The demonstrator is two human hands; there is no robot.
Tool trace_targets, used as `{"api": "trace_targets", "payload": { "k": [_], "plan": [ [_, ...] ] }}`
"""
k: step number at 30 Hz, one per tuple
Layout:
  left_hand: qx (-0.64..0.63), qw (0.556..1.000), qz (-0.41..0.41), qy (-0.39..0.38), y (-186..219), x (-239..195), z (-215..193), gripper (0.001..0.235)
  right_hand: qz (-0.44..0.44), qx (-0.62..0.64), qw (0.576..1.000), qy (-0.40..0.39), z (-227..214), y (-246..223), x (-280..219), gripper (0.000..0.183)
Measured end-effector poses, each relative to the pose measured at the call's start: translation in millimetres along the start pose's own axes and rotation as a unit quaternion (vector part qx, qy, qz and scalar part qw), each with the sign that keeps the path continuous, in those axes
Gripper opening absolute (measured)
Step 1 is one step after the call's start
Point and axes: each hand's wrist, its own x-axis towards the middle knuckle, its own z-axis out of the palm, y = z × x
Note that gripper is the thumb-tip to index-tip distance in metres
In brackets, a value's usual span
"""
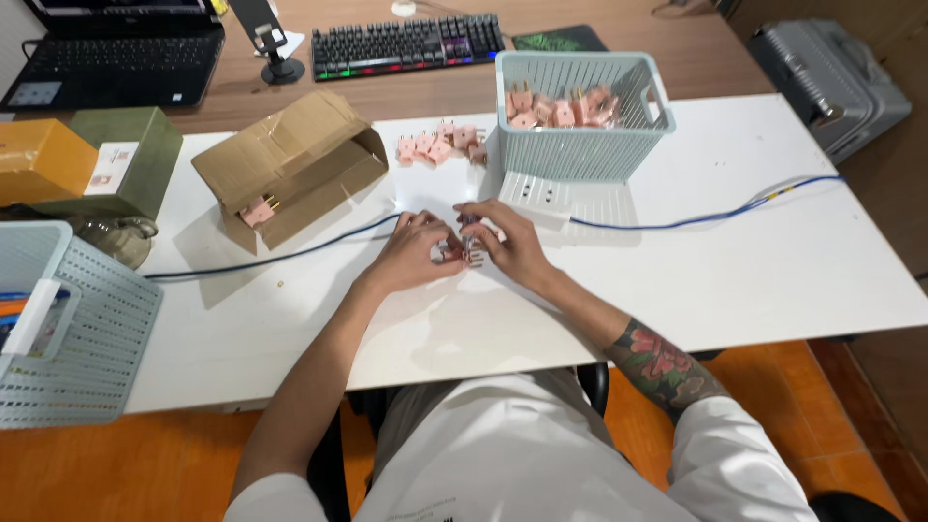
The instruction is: The person assembles electrical power plugs by inserting wire ends into the plug housing and securing them with a screwdriver.
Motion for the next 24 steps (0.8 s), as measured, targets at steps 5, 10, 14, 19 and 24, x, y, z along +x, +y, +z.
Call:
{"api": "trace_targets", "payload": {
  "k": [5, 10, 14, 19, 24],
  "plan": [
    [-0.012, 1.000, -0.005, -0.006, 15, -2, -14, 0.031, 0.054, 0.014, 0.998, -0.024, -11, -15, 9, 0.030],
    [-0.018, 1.000, 0.021, 0.004, -3, -5, 3, 0.032, 0.075, 0.011, 0.997, -0.031, -16, -14, 5, 0.029],
    [-0.007, 1.000, 0.026, 0.005, 9, -6, -6, 0.030, 0.072, -0.003, 0.997, -0.020, -19, -9, 4, 0.038],
    [0.006, 1.000, 0.024, -0.013, 20, -3, -23, 0.028, 0.073, 0.021, 0.997, -0.026, -48, -12, 15, 0.037],
    [-0.020, 0.999, 0.004, -0.031, 28, -6, -34, 0.054, 0.083, -0.087, 0.992, -0.046, -73, -8, 9, 0.016]
  ]
}}
